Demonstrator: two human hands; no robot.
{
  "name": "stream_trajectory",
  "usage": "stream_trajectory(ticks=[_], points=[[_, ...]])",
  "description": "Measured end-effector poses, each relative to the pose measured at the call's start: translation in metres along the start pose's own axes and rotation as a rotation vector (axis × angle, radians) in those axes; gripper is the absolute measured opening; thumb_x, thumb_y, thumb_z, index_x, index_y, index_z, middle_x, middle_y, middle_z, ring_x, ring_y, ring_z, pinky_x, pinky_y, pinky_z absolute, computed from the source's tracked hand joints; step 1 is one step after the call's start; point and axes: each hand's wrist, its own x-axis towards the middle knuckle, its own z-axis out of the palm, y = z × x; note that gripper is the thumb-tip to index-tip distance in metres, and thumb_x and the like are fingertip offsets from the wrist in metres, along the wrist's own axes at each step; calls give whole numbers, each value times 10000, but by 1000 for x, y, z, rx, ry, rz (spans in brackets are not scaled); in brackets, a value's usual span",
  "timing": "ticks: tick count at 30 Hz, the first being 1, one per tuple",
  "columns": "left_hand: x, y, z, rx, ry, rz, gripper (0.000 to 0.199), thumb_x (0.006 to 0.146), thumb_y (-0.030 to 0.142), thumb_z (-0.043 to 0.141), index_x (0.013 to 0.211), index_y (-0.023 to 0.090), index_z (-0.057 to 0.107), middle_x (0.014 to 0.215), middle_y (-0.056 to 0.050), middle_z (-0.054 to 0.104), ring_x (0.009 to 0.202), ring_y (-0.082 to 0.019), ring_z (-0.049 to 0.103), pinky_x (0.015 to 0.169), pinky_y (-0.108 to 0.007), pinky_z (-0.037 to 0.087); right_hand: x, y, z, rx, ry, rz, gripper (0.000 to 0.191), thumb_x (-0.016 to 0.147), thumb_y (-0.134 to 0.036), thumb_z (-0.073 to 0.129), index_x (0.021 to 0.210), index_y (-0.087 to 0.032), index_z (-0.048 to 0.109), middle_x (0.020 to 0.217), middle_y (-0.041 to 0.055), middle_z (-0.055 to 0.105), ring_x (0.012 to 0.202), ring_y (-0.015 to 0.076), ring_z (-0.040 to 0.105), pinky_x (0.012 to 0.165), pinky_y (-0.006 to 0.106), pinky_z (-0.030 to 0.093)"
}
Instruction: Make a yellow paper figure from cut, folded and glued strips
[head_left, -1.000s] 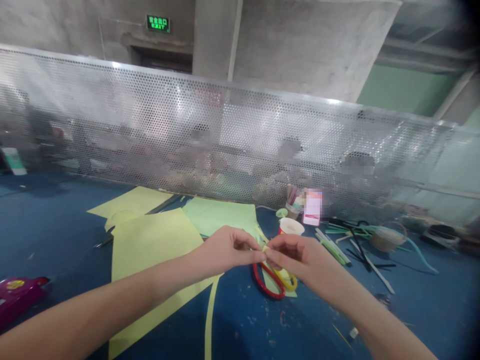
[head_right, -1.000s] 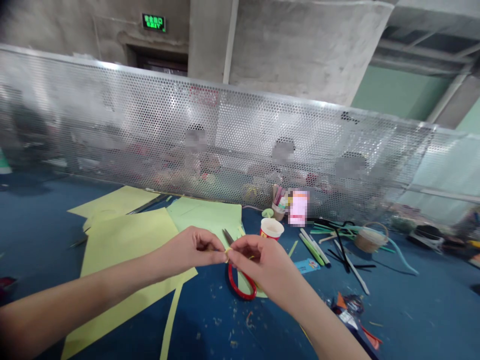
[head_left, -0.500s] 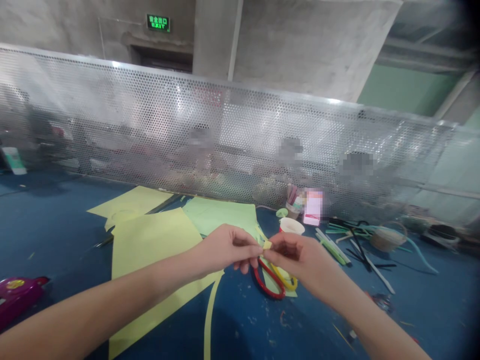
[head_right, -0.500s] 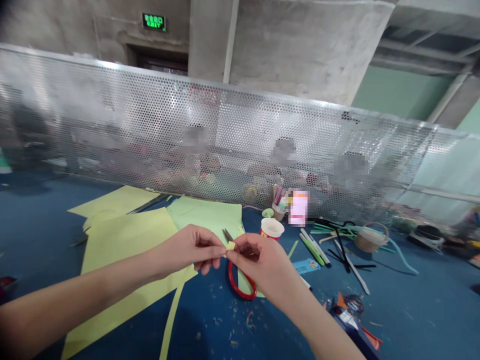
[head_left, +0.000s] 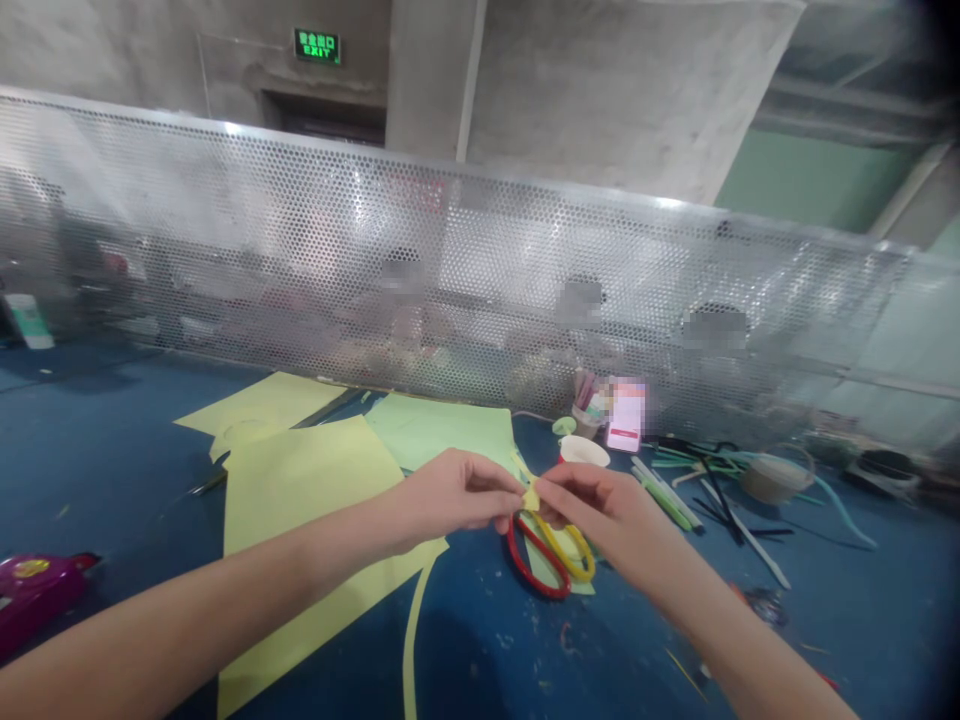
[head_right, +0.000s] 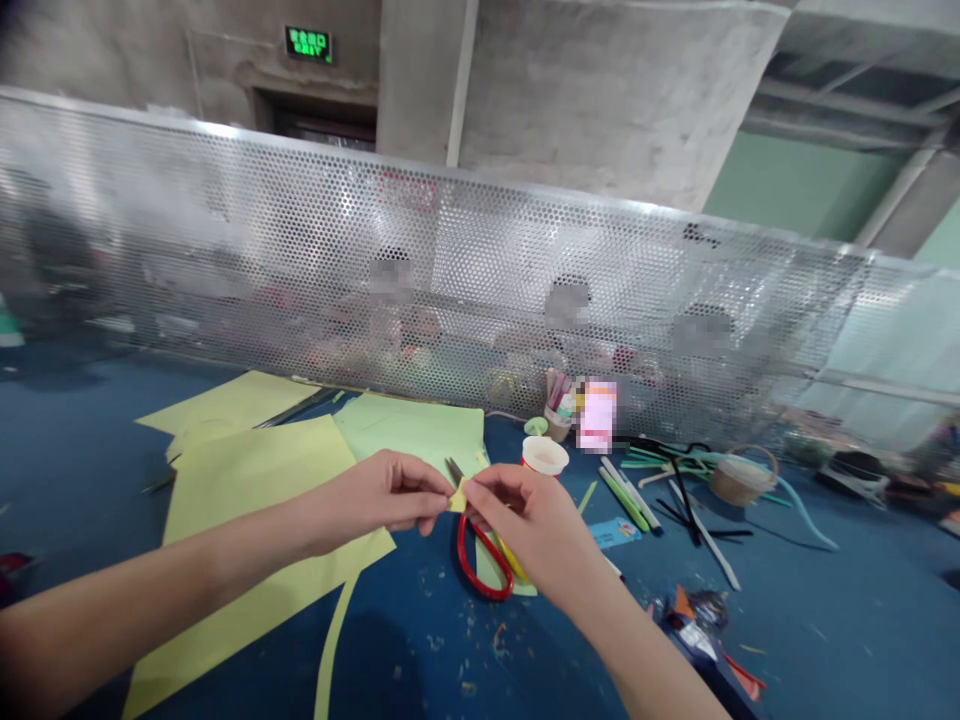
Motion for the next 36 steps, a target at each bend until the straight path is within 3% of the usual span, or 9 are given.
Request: stream_trajectory(ticks=[6, 17, 25, 30, 33, 36], points=[[2, -4, 4, -35, 72, 47, 248, 659, 314, 711, 841, 148, 688, 640, 0, 612, 581, -97, 523, 581, -228, 405, -1, 0, -1, -6, 13, 5, 232, 823, -374, 527, 753, -175, 626, 666, 3, 592, 632, 121, 538, 592, 225, 424], [-3, 4, 11, -87, 152, -26, 154, 672, 288, 684, 725, 146, 657, 564, 39, 537, 517, -68, 435, 508, -207, 330, -1, -1, 1, -6, -10, 2, 185, 801, -365, 559, 765, -194, 620, 687, 1, 617, 649, 125, 562, 605, 227, 442], [1, -2, 4, -175, 14, -36, 147, 736, 260, 581, 750, 130, 649, 545, 16, 547, 419, -47, 334, 426, -215, 208, -3, -2, 1, -14, -19, 2, 206, 802, -378, 552, 738, -184, 581, 664, -13, 579, 631, 122, 540, 592, 222, 416], [0, 2, 3, -82, 42, -26, 157, 735, 256, 561, 728, 134, 661, 528, 19, 532, 442, -58, 338, 445, -215, 228, -3, -5, -1, -15, -38, -9, 244, 835, -376, 505, 676, -194, 543, 632, -20, 553, 612, 120, 537, 598, 221, 422], [0, 3, 3, 15, 66, -1, 217, 722, 350, 614, 795, 156, 681, 530, 34, 495, 492, -75, 383, 478, -213, 279, -4, -6, -1, -28, -48, -18, 234, 840, -370, 499, 689, -198, 552, 642, -13, 559, 619, 123, 541, 609, 224, 432], [1, -2, 2, 111, 131, 27, 339, 654, 453, 683, 859, 184, 681, 518, 57, 416, 487, -76, 342, 465, -217, 255, -5, -6, 0, -23, -54, -21, 226, 836, -370, 504, 698, -199, 560, 643, -16, 563, 622, 125, 545, 595, 221, 425]])
